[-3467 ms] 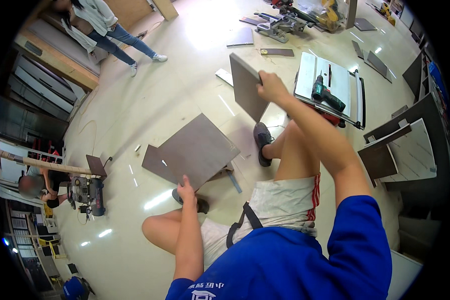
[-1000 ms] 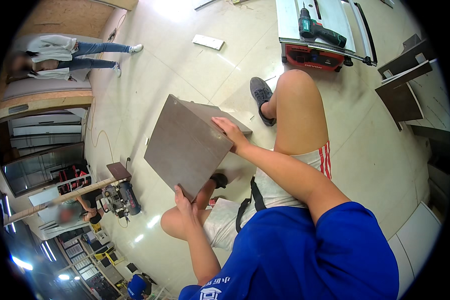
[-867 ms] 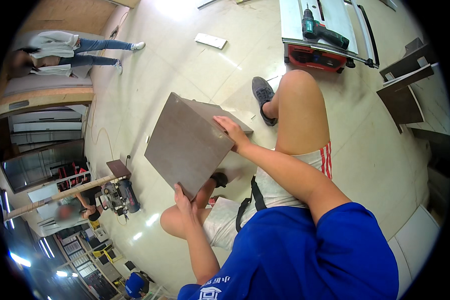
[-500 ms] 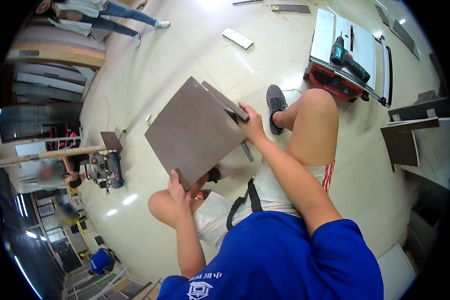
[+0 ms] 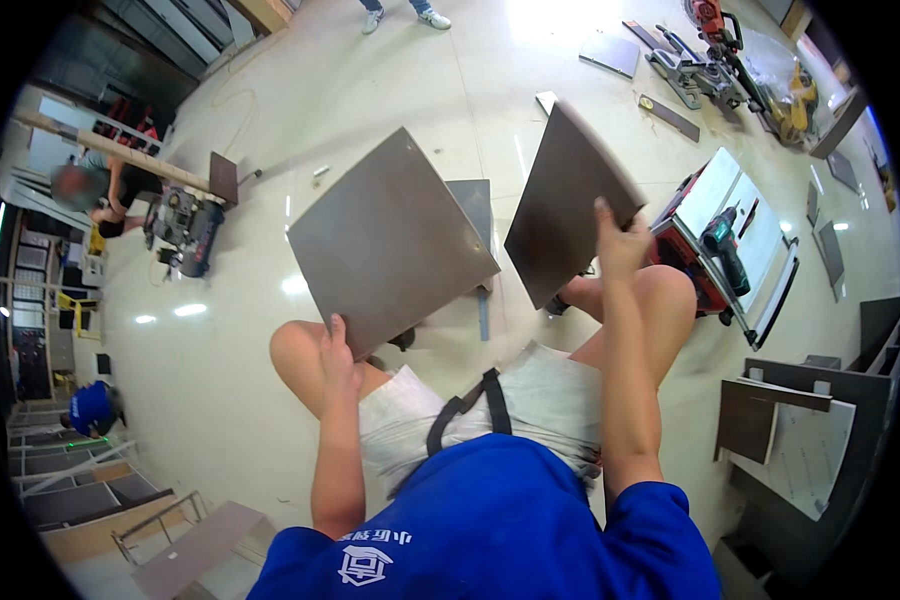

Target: The person sits on the floor and uses a cordless drill to fasten screws into flat-pack wooden panels. They align the pieces, drill them together, and assemble a small cabinet-like structure.

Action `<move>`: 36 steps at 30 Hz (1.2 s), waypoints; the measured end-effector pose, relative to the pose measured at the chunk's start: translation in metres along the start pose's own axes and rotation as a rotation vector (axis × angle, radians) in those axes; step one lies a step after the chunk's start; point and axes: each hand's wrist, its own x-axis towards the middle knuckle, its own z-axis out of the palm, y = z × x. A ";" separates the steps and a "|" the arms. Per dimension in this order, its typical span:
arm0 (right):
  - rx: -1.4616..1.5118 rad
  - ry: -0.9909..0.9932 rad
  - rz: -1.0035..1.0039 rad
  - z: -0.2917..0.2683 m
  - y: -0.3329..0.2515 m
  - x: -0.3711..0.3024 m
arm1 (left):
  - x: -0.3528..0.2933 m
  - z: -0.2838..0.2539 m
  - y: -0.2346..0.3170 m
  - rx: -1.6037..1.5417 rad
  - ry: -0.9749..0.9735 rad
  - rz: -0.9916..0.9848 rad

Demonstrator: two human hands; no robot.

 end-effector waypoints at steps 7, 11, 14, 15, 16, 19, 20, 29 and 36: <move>0.246 0.100 -0.330 -0.083 0.006 0.028 | 0.011 -0.002 -0.003 -0.148 -0.062 -0.036; 0.158 0.155 -0.103 -0.094 0.010 0.046 | 0.012 -0.013 -0.003 -0.139 -0.150 -0.071; 0.365 0.013 0.064 -0.091 -0.015 0.076 | 0.021 -0.011 0.001 -0.158 -0.175 -0.087; 0.421 -0.063 0.139 -0.088 -0.020 0.090 | 0.022 -0.014 -0.001 -0.161 -0.164 -0.094; 0.456 -0.099 0.188 -0.075 -0.034 0.094 | 0.025 -0.026 -0.002 -0.200 -0.179 -0.111; 0.516 -0.153 0.237 -0.059 -0.065 0.104 | 0.017 -0.023 0.008 -0.219 -0.203 -0.125; 0.545 -0.157 0.243 -0.056 -0.073 0.105 | 0.017 -0.022 0.008 -0.220 -0.245 -0.105; 0.819 -0.124 0.226 -0.060 -0.059 0.091 | 0.006 -0.021 0.015 -0.277 -0.244 -0.126; 0.880 -0.021 0.260 -0.085 -0.017 0.089 | 0.005 -0.022 0.011 -0.334 -0.249 -0.158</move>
